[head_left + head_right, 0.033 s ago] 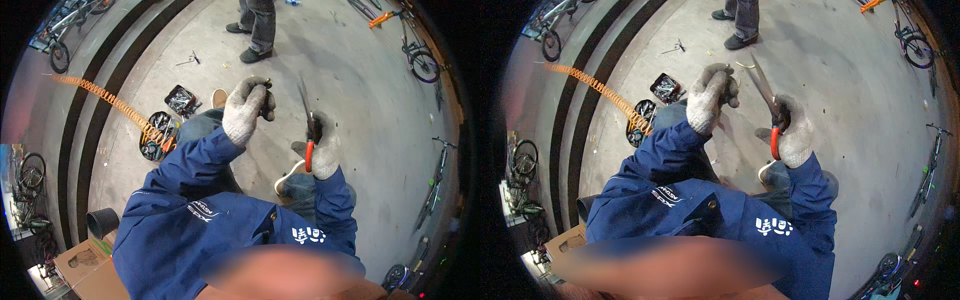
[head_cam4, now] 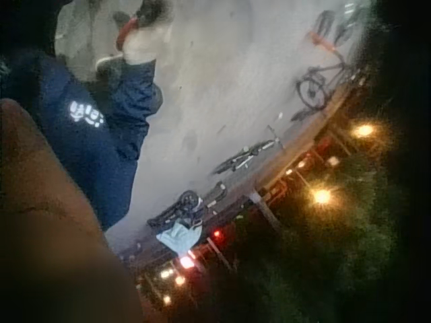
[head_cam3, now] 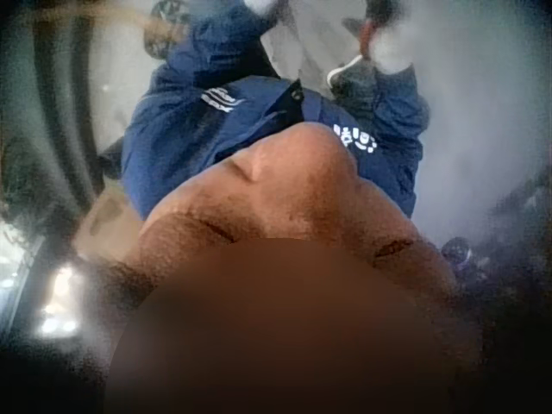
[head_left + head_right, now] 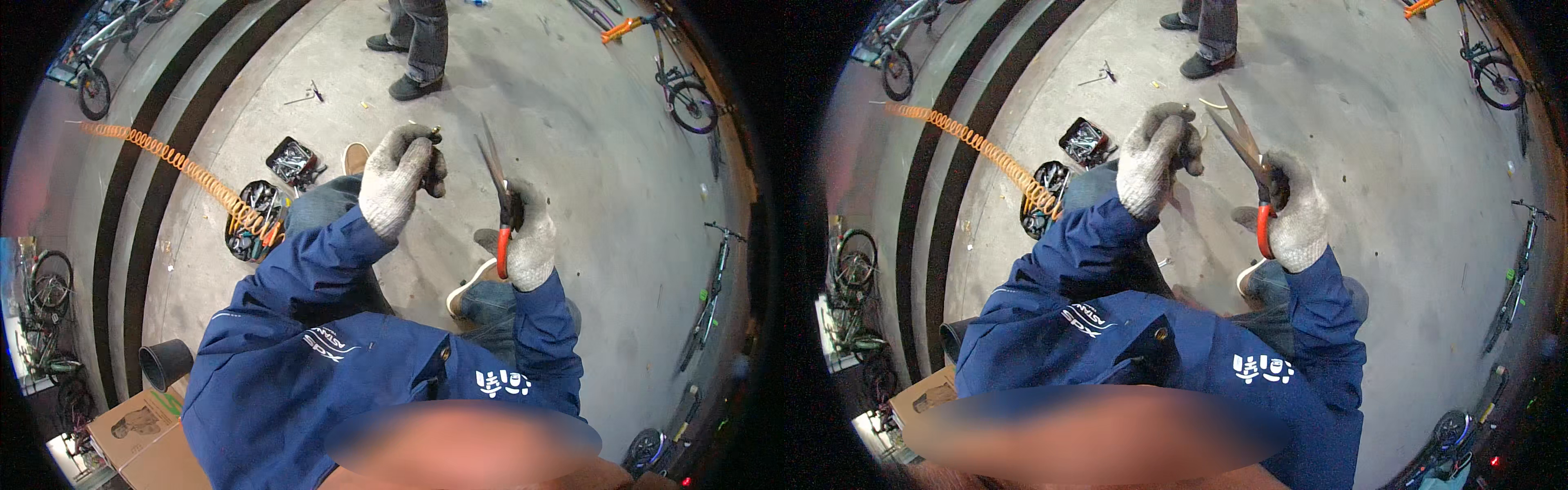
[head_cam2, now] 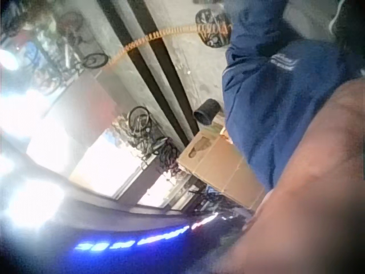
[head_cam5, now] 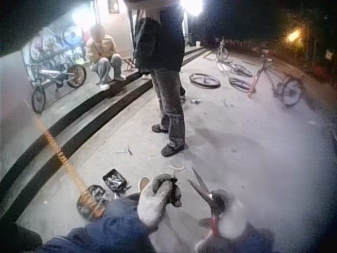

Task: The person sits on the floor and uses a wrench and scissors to adjust and cut a small bicycle component. They manipulate the part with both hands, tighten a bolt, and trim a small piece of material.

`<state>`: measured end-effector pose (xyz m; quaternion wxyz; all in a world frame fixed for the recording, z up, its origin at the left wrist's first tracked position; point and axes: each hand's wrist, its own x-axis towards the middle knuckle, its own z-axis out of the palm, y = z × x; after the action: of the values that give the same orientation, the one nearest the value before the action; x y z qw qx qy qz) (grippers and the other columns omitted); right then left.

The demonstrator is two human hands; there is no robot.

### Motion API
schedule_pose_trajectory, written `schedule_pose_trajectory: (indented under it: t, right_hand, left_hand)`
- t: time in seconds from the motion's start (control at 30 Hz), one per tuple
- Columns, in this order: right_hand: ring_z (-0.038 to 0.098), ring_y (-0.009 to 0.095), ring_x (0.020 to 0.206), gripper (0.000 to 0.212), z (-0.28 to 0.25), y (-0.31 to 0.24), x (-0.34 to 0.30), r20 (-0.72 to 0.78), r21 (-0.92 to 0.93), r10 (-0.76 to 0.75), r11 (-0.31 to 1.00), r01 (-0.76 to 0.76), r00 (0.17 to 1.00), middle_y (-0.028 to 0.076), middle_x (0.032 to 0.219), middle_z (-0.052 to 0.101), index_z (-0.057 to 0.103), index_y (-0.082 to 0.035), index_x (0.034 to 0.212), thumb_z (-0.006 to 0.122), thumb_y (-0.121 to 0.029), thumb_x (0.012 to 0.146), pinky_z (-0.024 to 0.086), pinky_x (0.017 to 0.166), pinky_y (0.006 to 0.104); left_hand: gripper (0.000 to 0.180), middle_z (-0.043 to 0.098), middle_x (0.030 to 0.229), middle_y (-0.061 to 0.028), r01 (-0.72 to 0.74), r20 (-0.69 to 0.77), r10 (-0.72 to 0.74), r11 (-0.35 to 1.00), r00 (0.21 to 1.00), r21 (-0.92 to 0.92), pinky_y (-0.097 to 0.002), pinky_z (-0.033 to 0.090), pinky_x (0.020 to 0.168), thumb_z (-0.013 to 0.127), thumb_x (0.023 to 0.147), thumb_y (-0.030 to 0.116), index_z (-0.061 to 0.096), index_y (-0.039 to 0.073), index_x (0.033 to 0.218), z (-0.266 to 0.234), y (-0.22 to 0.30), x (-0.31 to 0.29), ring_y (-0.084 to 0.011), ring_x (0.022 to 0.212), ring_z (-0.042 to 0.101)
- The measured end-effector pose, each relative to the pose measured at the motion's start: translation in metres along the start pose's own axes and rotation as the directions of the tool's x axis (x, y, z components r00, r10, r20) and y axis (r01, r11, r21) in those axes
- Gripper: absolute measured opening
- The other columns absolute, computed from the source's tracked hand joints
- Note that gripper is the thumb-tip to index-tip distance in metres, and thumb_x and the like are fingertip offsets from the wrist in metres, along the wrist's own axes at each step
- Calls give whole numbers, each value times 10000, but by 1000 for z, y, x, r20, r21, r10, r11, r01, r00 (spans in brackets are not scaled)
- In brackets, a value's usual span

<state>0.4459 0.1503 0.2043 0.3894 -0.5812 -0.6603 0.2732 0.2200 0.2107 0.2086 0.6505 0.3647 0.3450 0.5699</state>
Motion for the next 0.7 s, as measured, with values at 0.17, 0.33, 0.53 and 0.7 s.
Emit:
schedule_pose_trajectory:
  t: [0.17, 0.33, 0.53, 0.7]
  right_hand:
    - [652, 211, 880, 858, 1, -3, 8, -3, -145, -113, 983, 111, 994, 102, 1119, 660, 589, -112, 1346, 1014, -311, 628, 564, 791, 350]
    - [677, 252, 890, 778, 1, -8, 7, 75, -136, -87, 986, 97, 993, 127, 1103, 660, 608, -107, 1335, 984, -319, 688, 577, 788, 370]
    - [686, 254, 884, 782, 0, -13, 8, 98, -169, -85, 981, 101, 992, 139, 1092, 662, 618, -109, 1338, 981, -346, 687, 576, 783, 375]
    - [707, 275, 930, 787, -2, -16, 8, 123, -163, -27, 986, 47, 992, 155, 1094, 686, 601, -121, 1344, 991, -287, 680, 585, 829, 393]
  left_hand:
    - [300, 633, 888, -111, 12, 15, -13, 999, 1000, 43, -320, 531, 617, 589, 1073, 231, 568, -11, 1250, -5, 0, -4, -180, 725, 612]
    - [264, 644, 854, -98, 6, 36, -10, 992, 999, 129, -299, 522, 606, 580, 1072, 198, 579, -24, 1215, -7, -1, -7, -159, 678, 611]
    - [204, 631, 815, -93, 27, 46, -38, 977, 998, 213, -289, 503, 579, 581, 1062, 184, 585, -19, 1081, -4, 2, -9, -148, 640, 594]
    - [197, 625, 795, -93, 36, 60, -51, 970, 997, 241, -279, 493, 557, 588, 1060, 180, 571, -13, 1031, -3, 4, -9, -142, 638, 598]
